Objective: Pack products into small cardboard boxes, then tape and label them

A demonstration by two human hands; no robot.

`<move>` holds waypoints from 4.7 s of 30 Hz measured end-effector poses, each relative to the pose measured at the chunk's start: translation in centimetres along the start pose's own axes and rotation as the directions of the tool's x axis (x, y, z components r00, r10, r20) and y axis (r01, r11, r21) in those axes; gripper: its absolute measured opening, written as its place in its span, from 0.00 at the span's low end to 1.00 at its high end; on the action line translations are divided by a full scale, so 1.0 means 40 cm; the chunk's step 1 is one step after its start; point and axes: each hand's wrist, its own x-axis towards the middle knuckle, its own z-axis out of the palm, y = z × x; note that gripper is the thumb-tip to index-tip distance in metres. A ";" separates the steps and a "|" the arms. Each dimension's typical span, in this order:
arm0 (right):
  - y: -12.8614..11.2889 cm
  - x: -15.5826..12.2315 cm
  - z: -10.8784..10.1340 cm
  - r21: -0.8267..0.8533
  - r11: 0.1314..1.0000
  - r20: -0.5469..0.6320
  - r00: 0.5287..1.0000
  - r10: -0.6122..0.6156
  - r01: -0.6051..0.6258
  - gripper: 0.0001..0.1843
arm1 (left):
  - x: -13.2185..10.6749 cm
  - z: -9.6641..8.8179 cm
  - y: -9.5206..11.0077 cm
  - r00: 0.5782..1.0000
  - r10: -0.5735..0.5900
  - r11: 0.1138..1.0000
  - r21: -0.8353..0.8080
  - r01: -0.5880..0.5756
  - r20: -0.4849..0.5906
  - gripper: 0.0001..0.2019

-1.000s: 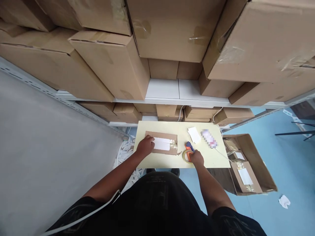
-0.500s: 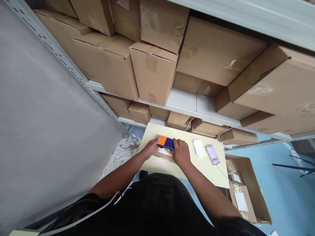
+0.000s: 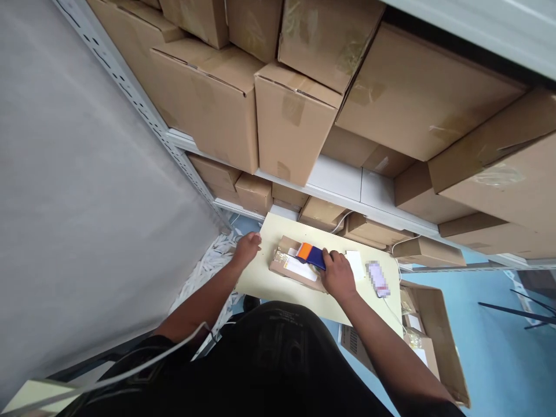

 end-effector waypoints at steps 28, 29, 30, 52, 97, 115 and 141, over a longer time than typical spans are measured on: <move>0.004 -0.046 0.057 0.056 0.998 0.043 0.999 0.023 -0.025 0.28 | -0.112 0.163 0.048 0.938 0.216 0.855 0.411 -0.316 0.271 0.32; 0.007 -0.044 0.056 0.056 0.998 0.053 0.998 0.020 -0.023 0.28 | -0.111 0.160 0.050 0.937 0.210 0.841 0.436 -0.319 0.280 0.31; 0.014 -0.045 0.054 0.059 0.998 0.065 0.998 0.016 -0.020 0.28 | -0.109 0.158 0.052 0.936 0.205 0.831 0.454 -0.320 0.285 0.31; 0.310 -0.261 0.257 0.181 0.936 0.531 0.831 0.165 -0.302 0.27 | -0.083 0.177 0.038 0.921 0.261 0.774 0.507 -0.379 0.291 0.33; 0.268 -0.366 0.347 0.102 0.603 0.466 0.574 0.674 -0.791 0.26 | -0.199 0.132 0.073 0.928 0.356 0.826 0.428 -0.367 0.109 0.18; 0.119 -0.479 0.242 0.413 0.583 0.321 0.711 0.626 -0.699 0.31 | -0.191 0.622 0.307 0.710 -0.169 0.849 0.467 -0.248 0.684 0.21; -0.212 -0.436 0.360 0.437 0.212 0.680 0.476 0.558 -0.874 0.24 | 0.029 0.467 0.241 0.767 0.324 0.409 0.649 -0.641 0.554 0.28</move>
